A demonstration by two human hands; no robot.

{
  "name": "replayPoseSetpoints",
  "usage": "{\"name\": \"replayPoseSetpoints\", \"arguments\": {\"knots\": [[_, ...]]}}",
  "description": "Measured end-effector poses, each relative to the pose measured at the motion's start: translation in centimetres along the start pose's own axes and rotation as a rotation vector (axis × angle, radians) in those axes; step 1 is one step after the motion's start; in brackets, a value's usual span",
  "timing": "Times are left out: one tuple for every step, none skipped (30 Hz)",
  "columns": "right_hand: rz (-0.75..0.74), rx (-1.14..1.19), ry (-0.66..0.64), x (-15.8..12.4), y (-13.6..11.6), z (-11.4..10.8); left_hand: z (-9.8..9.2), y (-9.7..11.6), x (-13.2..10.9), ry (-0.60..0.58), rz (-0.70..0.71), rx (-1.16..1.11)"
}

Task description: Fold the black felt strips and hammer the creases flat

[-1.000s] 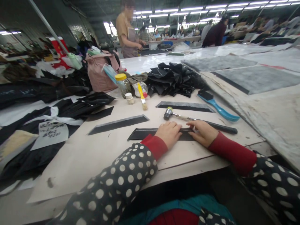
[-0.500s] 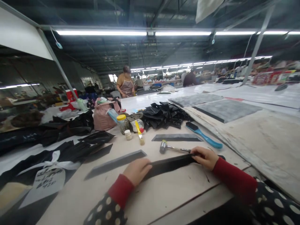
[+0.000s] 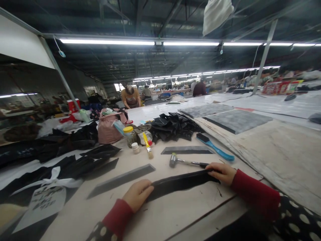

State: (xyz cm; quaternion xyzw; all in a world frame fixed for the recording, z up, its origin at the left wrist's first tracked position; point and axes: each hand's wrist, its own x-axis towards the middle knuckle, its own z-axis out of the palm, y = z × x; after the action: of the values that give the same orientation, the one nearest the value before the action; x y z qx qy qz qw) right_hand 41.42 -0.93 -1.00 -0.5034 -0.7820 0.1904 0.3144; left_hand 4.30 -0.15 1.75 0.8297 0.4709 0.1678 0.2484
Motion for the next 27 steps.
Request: {"name": "replayPoseSetpoints", "arguments": {"knots": [[-0.020,-0.005,-0.010,-0.2,-0.1,-0.2,0.1,0.2,0.0,0.052,0.011,0.021],[-0.033,0.001,-0.025,-0.3,-0.3,-0.5,0.2,0.3,0.1,0.099,0.020,0.027],[-0.029,0.020,-0.047,-0.4,-0.7,-0.8,0.2,0.4,0.1,0.144,0.024,0.015],[-0.004,0.053,-0.074,-0.4,-1.1,-1.2,0.1,0.5,0.1,0.187,0.017,-0.015],[0.033,0.096,-0.098,-0.3,-1.6,-1.6,0.0,0.5,0.2,0.237,-0.008,-0.069],[0.078,0.144,-0.112,-0.1,-2.2,-2.0,-0.2,0.4,0.2,0.293,-0.054,-0.147],[0.125,0.190,-0.115,0.4,-2.8,-2.3,-0.3,0.3,0.3,0.355,-0.113,-0.243],[0.164,0.229,-0.103,1.0,-3.5,-2.7,-0.5,0.1,0.4,0.425,-0.173,-0.356],[0.186,0.258,-0.082,1.9,-4.2,-3.0,-0.7,-0.1,0.6,0.500,-0.221,-0.479],[0.194,0.274,-0.059,3.1,-4.8,-3.3,-0.9,-0.3,0.7,0.578,-0.254,-0.601],[0.191,0.282,-0.035,4.5,-5.4,-3.6,-1.0,-0.4,0.8,0.650,-0.270,-0.715],[0.178,0.287,-0.028,6.2,-6.0,-3.9,-1.1,-0.6,0.9,0.708,-0.272,-0.809],[0.169,0.295,-0.016,8.2,-6.5,-4.3,-1.1,-0.7,1.0,0.748,-0.273,-0.879],[0.162,0.313,0.028,10.3,-6.9,-4.8,-1.1,-0.9,1.1,0.761,-0.280,-0.919],[0.166,0.319,0.063,12.5,-7.3,-5.4,-1.0,-1.0,1.1,0.749,-0.293,-0.930],[0.189,0.311,0.121,14.7,-7.6,-6.0,-0.8,-1.1,1.2,0.718,-0.306,-0.922],[0.236,0.298,0.202,16.9,-7.8,-6.8,-0.7,-1.2,1.2,0.673,-0.319,-0.899],[0.255,0.294,0.262,18.8,-7.8,-7.5,-0.5,-1.2,1.3,0.624,-0.331,-0.867],[0.262,0.292,0.303,20.5,-7.7,-8.2,-0.3,-1.3,1.3,0.576,-0.340,-0.832],[0.258,0.286,0.353,21.7,-7.5,-8.7,0.0,-1.4,1.4,0.534,-0.342,-0.793],[0.238,0.253,0.426,22.5,-7.0,-8.9,0.2,-1.5,1.4,0.496,-0.342,-0.749],[0.206,0.174,0.473,22.8,-6.5,-8.9,0.4,-1.5,1.5,0.459,-0.338,-0.700],[0.171,0.061,0.477,22.6,-5.8,-8.6,0.6,-1.5,1.5,0.425,-0.329,-0.646],[0.127,-0.100,0.420,21.9,-5.1,-7.9,0.8,-1.4,1.5,0.398,-0.309,-0.585],[0.086,-0.277,0.311,20.9,-4.3,-7.0,1.0,-1.3,1.5,0.375,-0.277,-0.515],[0.041,-0.450,0.155,19.8,-3.6,-5.9,1.2,-1.2,1.5,0.355,-0.234,-0.439],[-0.003,-0.627,-0.017,18.5,-2.8,-4.7,1.3,-1.1,1.5,0.335,-0.185,-0.360]]}}
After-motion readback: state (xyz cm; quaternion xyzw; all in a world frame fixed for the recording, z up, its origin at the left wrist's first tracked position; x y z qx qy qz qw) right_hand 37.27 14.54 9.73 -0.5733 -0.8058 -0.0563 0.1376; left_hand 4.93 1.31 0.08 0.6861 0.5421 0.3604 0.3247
